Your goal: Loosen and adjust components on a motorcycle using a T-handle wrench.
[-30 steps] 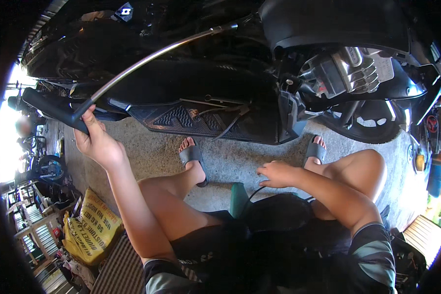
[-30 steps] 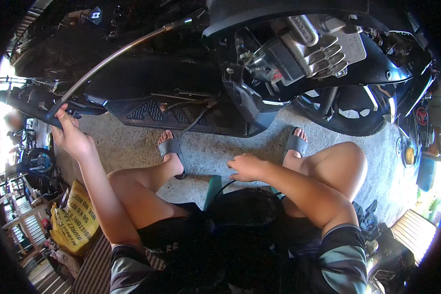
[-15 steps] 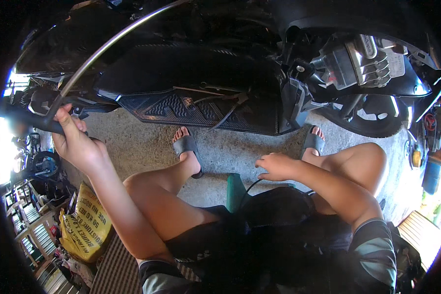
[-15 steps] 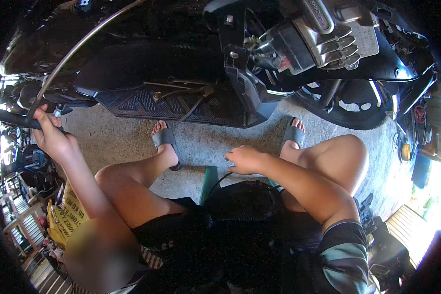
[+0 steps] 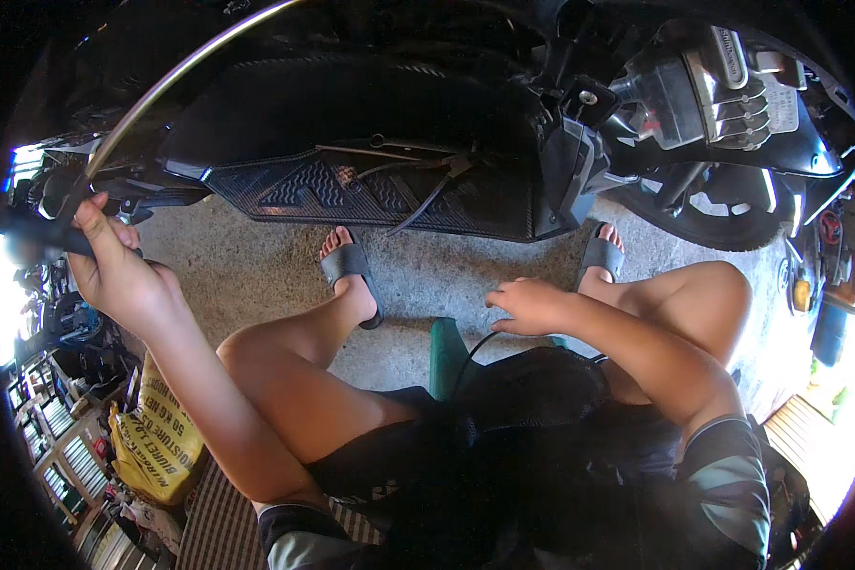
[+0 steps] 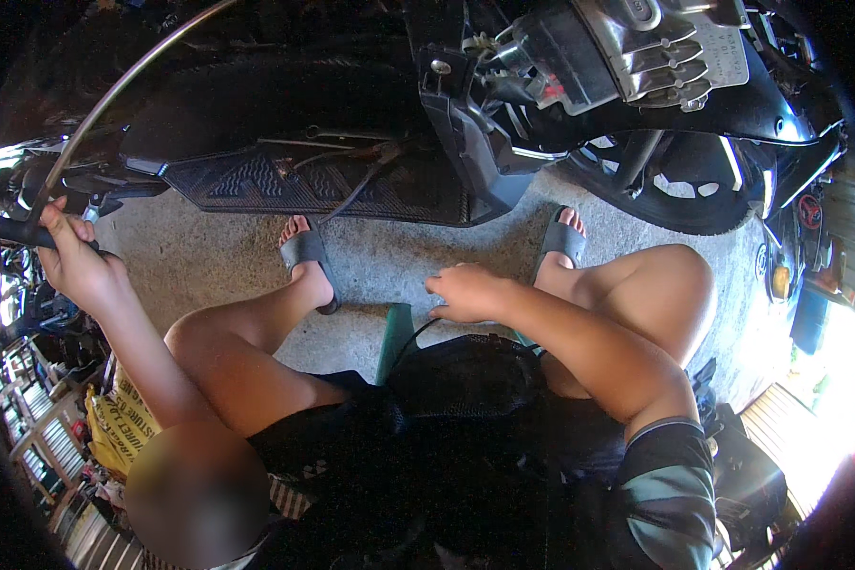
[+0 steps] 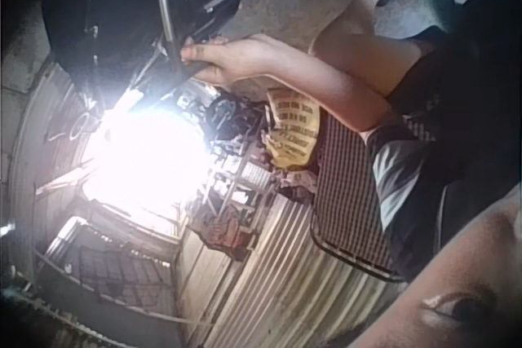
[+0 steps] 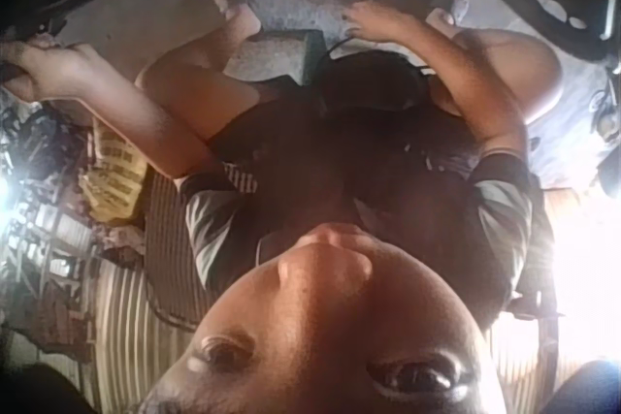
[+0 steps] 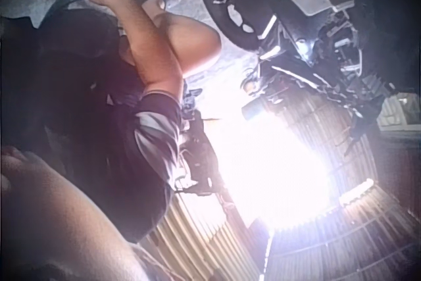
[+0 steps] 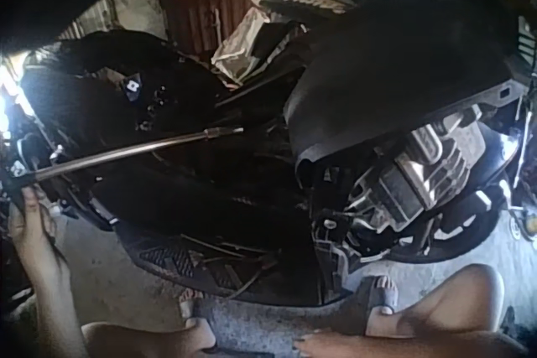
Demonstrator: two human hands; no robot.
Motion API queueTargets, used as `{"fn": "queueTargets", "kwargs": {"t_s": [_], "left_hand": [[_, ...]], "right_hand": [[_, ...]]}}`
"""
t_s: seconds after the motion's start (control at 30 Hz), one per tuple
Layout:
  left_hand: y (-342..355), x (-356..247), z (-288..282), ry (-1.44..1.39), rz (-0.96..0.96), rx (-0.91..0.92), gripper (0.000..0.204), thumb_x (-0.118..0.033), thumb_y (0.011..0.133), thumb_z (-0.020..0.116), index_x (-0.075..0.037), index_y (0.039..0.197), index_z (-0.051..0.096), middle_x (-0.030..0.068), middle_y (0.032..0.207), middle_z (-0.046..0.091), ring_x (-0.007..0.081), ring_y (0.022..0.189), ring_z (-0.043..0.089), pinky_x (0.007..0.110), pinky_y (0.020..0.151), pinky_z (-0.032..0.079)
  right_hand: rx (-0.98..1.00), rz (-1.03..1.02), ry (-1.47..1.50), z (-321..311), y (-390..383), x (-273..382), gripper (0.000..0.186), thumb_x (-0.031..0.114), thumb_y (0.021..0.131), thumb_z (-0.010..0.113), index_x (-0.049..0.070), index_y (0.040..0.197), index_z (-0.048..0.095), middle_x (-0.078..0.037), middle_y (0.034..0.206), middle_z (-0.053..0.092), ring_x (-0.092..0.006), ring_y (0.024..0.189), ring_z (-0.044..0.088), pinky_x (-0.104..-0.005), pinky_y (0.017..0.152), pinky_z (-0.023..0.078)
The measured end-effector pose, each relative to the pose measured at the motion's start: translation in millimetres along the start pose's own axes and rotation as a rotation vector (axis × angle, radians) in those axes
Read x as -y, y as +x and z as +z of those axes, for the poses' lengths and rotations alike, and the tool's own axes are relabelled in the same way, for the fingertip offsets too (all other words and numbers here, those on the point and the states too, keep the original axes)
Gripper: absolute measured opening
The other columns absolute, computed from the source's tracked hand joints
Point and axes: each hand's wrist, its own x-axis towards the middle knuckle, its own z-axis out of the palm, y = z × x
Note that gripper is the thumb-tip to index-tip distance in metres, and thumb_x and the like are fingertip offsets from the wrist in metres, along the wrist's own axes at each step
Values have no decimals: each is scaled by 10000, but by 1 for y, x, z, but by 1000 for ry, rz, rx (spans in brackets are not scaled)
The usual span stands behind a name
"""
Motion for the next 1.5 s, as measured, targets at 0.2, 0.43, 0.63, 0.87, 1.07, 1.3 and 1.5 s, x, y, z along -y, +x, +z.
{"fn": "queueTargets", "kwargs": {"t_s": [0.2,0.43,0.63,0.87,1.07,1.3,1.5], "left_hand": [[1,-1,4,50,7,14,198,-199,928,602,-3,943,631,20,789,601,17,559,361,182,516,285],[-10,-10,15,189,103,-58,181,-189,917,615,-11,933,644,25,787,619,35,592,424,195,552,335],[-22,-15,25,240,702,118,95,-3,838,655,58,893,607,92,821,620,146,765,568,277,671,453],[-26,-10,25,204,497,68,101,-44,868,642,49,899,618,79,864,637,129,782,567,254,697,453],[-24,-6,26,210,110,8,188,-182,902,642,6,918,649,42,832,649,97,806,579,236,751,446],[-12,-3,35,45,-290,25,321,-316,882,663,2,849,627,-55,558,417,-7,461,300,186,432,198],[-9,2,32,72,-305,57,321,-303,891,653,10,923,588,1,728,511,11,497,340,186,453,235]], "right_hand": [[3,16,20,1,0,-1,429,380,816,648,46,1077,587,-210,967,614,-393,954,592,-477,814,473],[75,41,19,2,0,-2,417,384,852,614,67,1119,566,-191,1006,605,-378,977,580,-457,842,462],[72,42,31,7,-2,-6,417,386,857,610,67,1124,566,-191,995,606,-374,969,587,-454,835,465],[17,17,54,12,-8,-9,430,386,827,634,47,1085,579,-209,982,610,-389,948,588,-468,808,471],[20,16,17,13,-10,-8,427,394,847,613,58,1107,574,-195,997,608,-376,962,587,-458,821,469],[58,24,59,12,-4,-8,427,391,842,618,53,1101,579,-199,1001,610,-379,967,585,-460,823,466],[79,31,92,12,2,-11,424,386,846,617,55,1107,579,-207,1017,609,-380,977,583,-459,830,463]]}}
